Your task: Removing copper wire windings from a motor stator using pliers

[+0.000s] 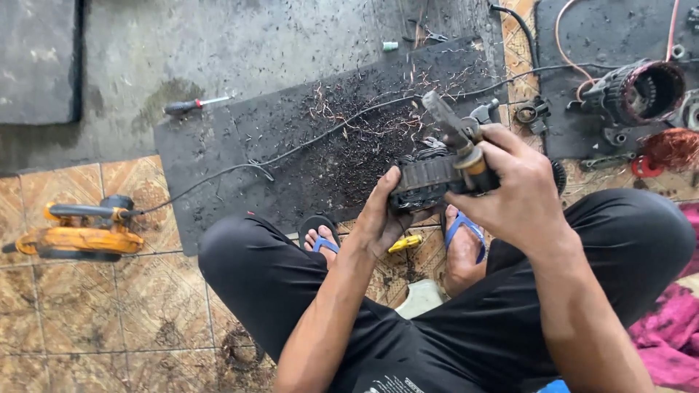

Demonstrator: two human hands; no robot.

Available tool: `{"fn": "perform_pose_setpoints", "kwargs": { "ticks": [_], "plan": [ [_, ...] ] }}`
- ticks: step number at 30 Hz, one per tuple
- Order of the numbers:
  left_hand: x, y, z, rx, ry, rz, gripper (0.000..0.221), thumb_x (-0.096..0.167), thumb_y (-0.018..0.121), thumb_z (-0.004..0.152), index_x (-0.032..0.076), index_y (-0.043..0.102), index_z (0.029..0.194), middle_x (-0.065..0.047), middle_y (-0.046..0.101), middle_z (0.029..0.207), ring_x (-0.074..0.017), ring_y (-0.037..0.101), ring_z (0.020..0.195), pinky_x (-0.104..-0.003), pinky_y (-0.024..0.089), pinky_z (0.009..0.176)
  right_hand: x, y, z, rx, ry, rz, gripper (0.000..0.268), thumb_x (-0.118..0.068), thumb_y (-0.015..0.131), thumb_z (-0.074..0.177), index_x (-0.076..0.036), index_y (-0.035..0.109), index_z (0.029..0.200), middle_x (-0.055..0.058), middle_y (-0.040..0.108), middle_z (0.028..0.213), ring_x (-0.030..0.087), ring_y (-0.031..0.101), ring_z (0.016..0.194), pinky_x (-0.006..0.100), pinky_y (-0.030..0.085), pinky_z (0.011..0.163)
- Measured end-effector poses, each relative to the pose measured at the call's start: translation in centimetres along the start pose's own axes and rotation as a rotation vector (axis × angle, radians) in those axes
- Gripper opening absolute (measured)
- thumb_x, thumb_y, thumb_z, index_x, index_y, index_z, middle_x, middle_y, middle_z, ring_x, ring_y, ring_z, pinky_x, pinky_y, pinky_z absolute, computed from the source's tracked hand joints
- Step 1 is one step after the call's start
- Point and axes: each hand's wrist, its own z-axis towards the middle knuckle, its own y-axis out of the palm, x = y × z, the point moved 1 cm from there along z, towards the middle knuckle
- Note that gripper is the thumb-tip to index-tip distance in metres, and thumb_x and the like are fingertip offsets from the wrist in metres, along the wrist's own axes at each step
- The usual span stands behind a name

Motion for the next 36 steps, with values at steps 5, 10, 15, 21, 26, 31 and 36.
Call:
{"fn": "perform_pose_setpoints", "kwargs": {
  "ticks": [5, 10, 15, 21, 26, 31, 36],
  "plan": [
    [1.6, 2.2, -0.2, 0.095, 0.112, -0.026, 0.076, 0.046, 0.064, 0.085, -0.002, 0.042, 0.140, -0.026, 0.052, 0.126, -0.0335, 0.060, 0.107, -0.044, 0.058, 0.089, -1.7, -1.4, 0.8, -0.007, 0.074, 0.125, 0.053, -0.009, 0.090, 0.067, 0.009, 0.071, 0.113, 0.020, 0.065, 0.127, 0.030, 0.066, 0.097, 0.037, 0.052, 0.082],
    [3.4, 1.4, -0.5, 0.093, 0.265, -0.232, 0.066, 0.046, 0.066, 0.089, -0.001, 0.054, 0.134, -0.020, 0.065, 0.117, -0.0270, 0.068, 0.091, -0.033, 0.058, 0.069, 0.1, -0.9, -1.3, -0.046, 0.260, 0.514, 0.013, -0.005, 0.056, 0.097, 0.005, 0.065, 0.097, 0.013, 0.065, 0.125, 0.021, 0.062, 0.098, 0.030, 0.051, 0.083],
    [4.8, 0.5, -0.3, 0.149, 0.439, -0.205, 0.065, 0.046, 0.068, 0.089, 0.001, 0.054, 0.134, -0.021, 0.064, 0.123, -0.0283, 0.069, 0.100, -0.036, 0.059, 0.083, -1.5, 1.7, -1.1, -0.290, 0.286, 0.198, 0.024, -0.015, 0.065, 0.093, 0.006, 0.076, 0.096, 0.008, 0.064, 0.114, 0.020, 0.057, 0.071, 0.031, 0.042, 0.059],
    [5.5, 1.1, -0.4, 0.091, 0.551, -0.217, 0.061, 0.043, 0.069, 0.092, -0.002, 0.055, 0.131, -0.019, 0.069, 0.114, -0.0202, 0.073, 0.085, -0.022, 0.063, 0.068, -2.8, 5.3, -1.3, -0.244, 0.164, -0.153, 0.041, -0.036, 0.070, 0.091, 0.004, 0.077, 0.087, 0.020, 0.061, 0.135, 0.039, 0.064, 0.099, 0.045, 0.053, 0.082],
    [5.5, 2.4, 0.1, 0.355, 0.436, -0.190, 0.069, 0.061, 0.075, 0.079, 0.011, 0.052, 0.119, -0.017, 0.045, 0.122, -0.0439, 0.041, 0.120, -0.059, 0.037, 0.103, -1.3, 6.8, -0.8, -0.257, 0.126, -0.161, 0.044, -0.041, 0.065, 0.098, -0.005, 0.069, 0.074, 0.018, 0.067, 0.113, 0.046, 0.069, 0.100, 0.053, 0.055, 0.081],
    [3.8, 0.7, 1.1, 0.340, 0.533, -0.053, 0.052, 0.055, 0.075, 0.082, 0.011, 0.063, 0.106, -0.013, 0.055, 0.104, -0.0316, 0.052, 0.104, -0.060, 0.042, 0.096, -0.9, 7.5, -0.7, -0.330, 0.270, -0.051, 0.045, -0.042, 0.061, 0.099, -0.003, 0.072, 0.079, 0.018, 0.067, 0.114, 0.048, 0.068, 0.103, 0.057, 0.056, 0.083],
    [4.3, 2.9, 0.6, 0.295, 0.624, -0.024, 0.048, 0.053, 0.070, 0.086, 0.009, 0.068, 0.106, -0.012, 0.062, 0.099, -0.0271, 0.058, 0.096, -0.060, 0.047, 0.091, -1.3, 6.7, -0.6, -0.290, 0.188, -0.206, 0.045, -0.043, 0.065, 0.100, -0.004, 0.073, 0.081, 0.016, 0.070, 0.109, 0.043, 0.071, 0.096, 0.055, 0.058, 0.077]
  ]
}}
